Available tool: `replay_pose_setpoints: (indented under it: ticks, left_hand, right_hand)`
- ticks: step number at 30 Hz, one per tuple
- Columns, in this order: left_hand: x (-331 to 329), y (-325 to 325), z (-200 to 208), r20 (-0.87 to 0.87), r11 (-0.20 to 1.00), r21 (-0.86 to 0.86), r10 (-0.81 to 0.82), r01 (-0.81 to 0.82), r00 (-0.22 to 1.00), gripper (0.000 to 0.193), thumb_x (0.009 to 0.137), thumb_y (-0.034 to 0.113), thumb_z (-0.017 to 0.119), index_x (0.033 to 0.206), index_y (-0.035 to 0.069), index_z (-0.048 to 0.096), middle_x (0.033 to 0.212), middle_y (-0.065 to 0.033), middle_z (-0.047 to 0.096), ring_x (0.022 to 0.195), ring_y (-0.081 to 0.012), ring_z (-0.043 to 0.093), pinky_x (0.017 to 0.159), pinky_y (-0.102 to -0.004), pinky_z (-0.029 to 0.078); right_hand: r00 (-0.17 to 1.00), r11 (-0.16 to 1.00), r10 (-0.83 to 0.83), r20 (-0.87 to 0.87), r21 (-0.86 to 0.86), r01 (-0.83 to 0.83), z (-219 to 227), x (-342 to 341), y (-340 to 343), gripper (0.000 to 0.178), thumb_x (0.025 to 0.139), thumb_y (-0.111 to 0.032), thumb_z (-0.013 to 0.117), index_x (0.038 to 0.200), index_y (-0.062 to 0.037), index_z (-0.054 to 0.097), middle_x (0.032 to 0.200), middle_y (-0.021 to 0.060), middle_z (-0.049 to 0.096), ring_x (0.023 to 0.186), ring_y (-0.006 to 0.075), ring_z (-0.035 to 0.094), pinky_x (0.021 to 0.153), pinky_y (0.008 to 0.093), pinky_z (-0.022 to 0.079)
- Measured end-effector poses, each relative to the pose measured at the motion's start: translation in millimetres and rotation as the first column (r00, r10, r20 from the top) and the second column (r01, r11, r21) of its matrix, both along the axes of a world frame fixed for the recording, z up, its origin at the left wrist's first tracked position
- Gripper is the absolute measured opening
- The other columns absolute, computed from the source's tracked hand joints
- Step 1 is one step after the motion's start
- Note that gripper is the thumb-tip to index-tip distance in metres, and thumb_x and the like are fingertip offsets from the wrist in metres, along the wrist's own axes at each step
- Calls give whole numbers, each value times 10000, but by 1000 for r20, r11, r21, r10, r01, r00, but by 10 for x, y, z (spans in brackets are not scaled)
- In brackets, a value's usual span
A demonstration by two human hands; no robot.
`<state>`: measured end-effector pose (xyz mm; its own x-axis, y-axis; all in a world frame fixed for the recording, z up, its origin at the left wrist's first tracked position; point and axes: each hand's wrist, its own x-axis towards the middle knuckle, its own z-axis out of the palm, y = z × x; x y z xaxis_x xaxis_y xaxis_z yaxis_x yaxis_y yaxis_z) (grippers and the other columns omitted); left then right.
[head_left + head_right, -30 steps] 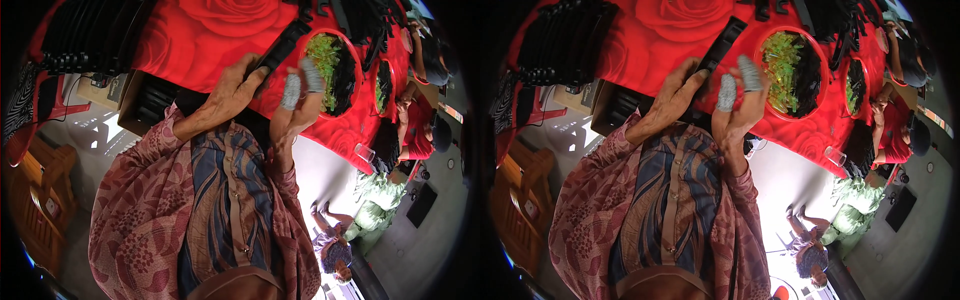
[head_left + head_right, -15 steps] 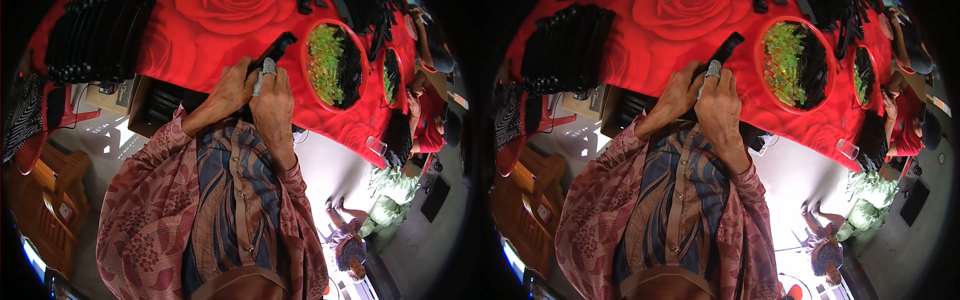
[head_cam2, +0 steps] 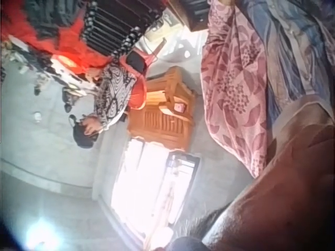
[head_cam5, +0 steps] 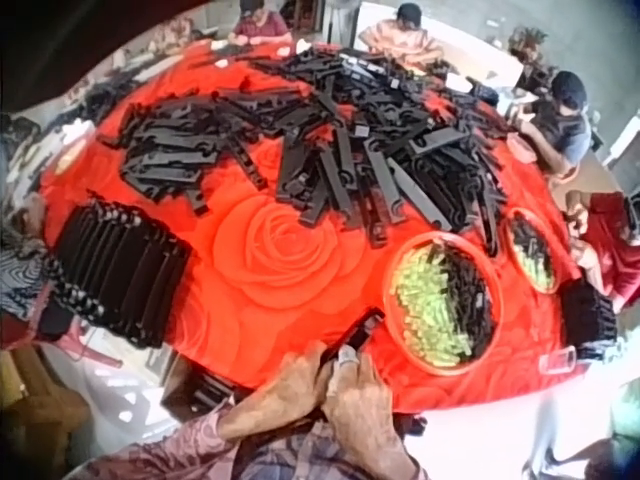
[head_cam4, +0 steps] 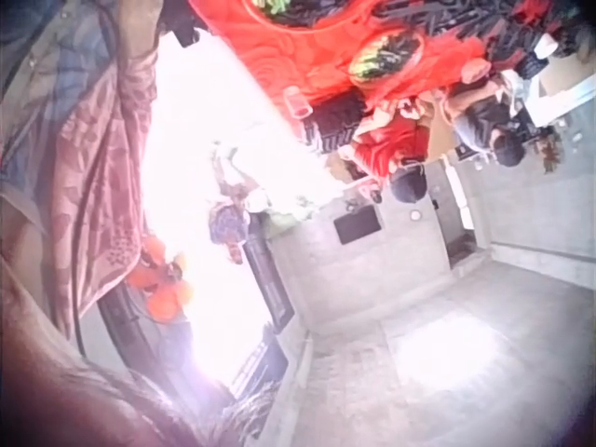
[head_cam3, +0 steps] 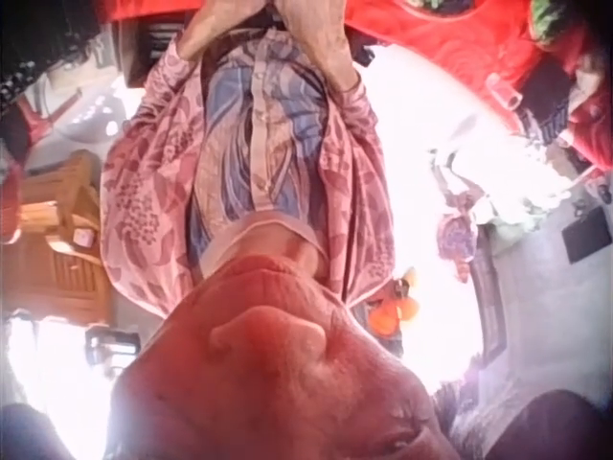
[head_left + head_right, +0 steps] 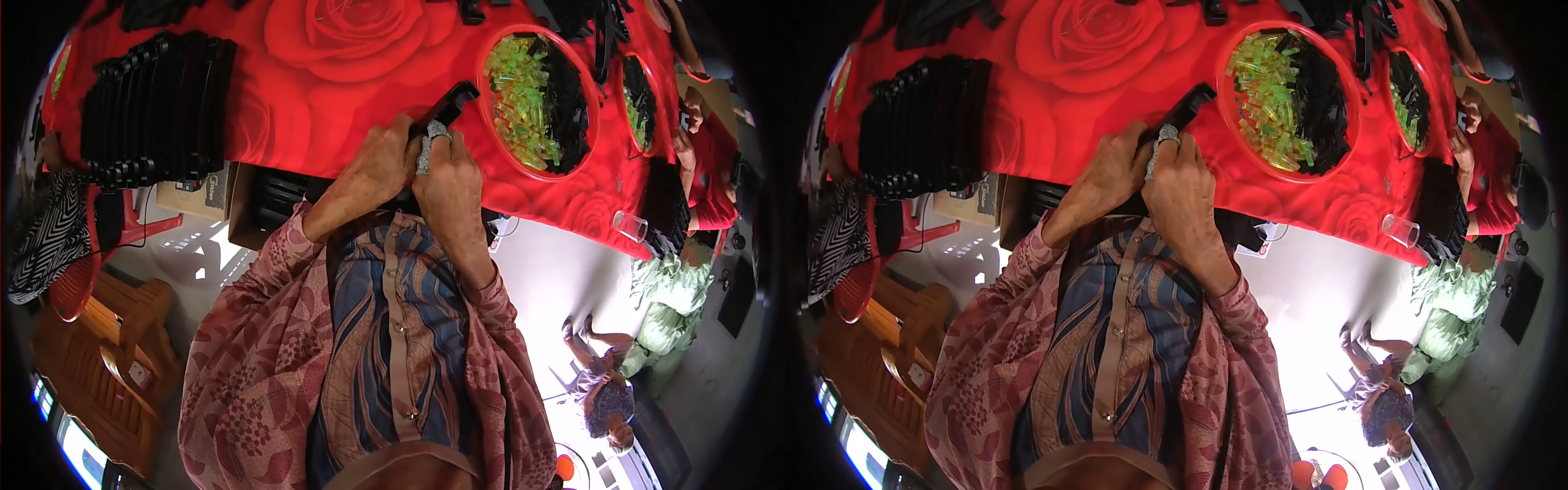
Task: The person assembles black plastic components by hand at a table.
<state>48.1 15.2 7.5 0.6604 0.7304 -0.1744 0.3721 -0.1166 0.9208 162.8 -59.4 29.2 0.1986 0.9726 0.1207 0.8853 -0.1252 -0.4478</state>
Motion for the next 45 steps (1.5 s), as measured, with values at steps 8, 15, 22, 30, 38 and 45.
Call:
replay_pose_setpoints:
  ticks: [8,15,22,30,38,45]
  left_hand:
    - [-9,15,16,-144,968,194,-134,161,980,118,938,44,531,895,-63,507,815,-254,508,629,-398,563,517,-464,418]
    - [-37,-73,-155,-182,835,503,-148,222,972,114,872,7,571,881,-83,502,825,-303,559,636,-439,564,533,-466,439]
    - [98,-31,-70,-261,984,172,-9,56,965,148,857,46,560,889,-86,502,762,-348,601,757,-533,591,623,-545,438]
    - [-55,-85,94,-102,970,-215,92,-112,991,197,937,110,473,1012,-66,520,745,-200,622,685,-277,628,629,-381,490]
    - [-122,-104,133,71,886,-428,228,-176,971,226,962,114,445,1088,-42,549,858,-91,630,705,-135,596,636,-279,486]
    - [-132,-156,126,124,901,-380,272,-208,954,236,939,127,497,1085,-44,569,806,-64,620,680,-115,569,616,-267,465]
  right_hand:
    - [997,1000,9,-82,0,-9,-46,49,-67,233,675,32,632,882,46,525,876,234,558,773,418,631,643,469,539]
    - [984,995,-39,-175,-101,22,23,144,-35,236,668,34,600,893,50,529,890,244,593,766,469,605,656,523,492]
    - [962,997,-73,-261,-56,60,-49,158,-81,257,671,53,599,923,32,555,912,237,603,838,461,598,703,515,484]
    - [890,930,-2,-456,327,170,-98,346,-226,400,725,136,578,1106,32,643,919,217,639,776,392,646,657,420,521]
    - [610,904,-177,-772,117,411,-477,383,-310,310,771,127,574,1055,49,668,799,164,654,689,190,655,591,287,491]
    - [733,856,-186,-654,258,448,-764,366,-226,275,790,114,586,1043,50,674,942,214,692,823,291,697,729,331,538]
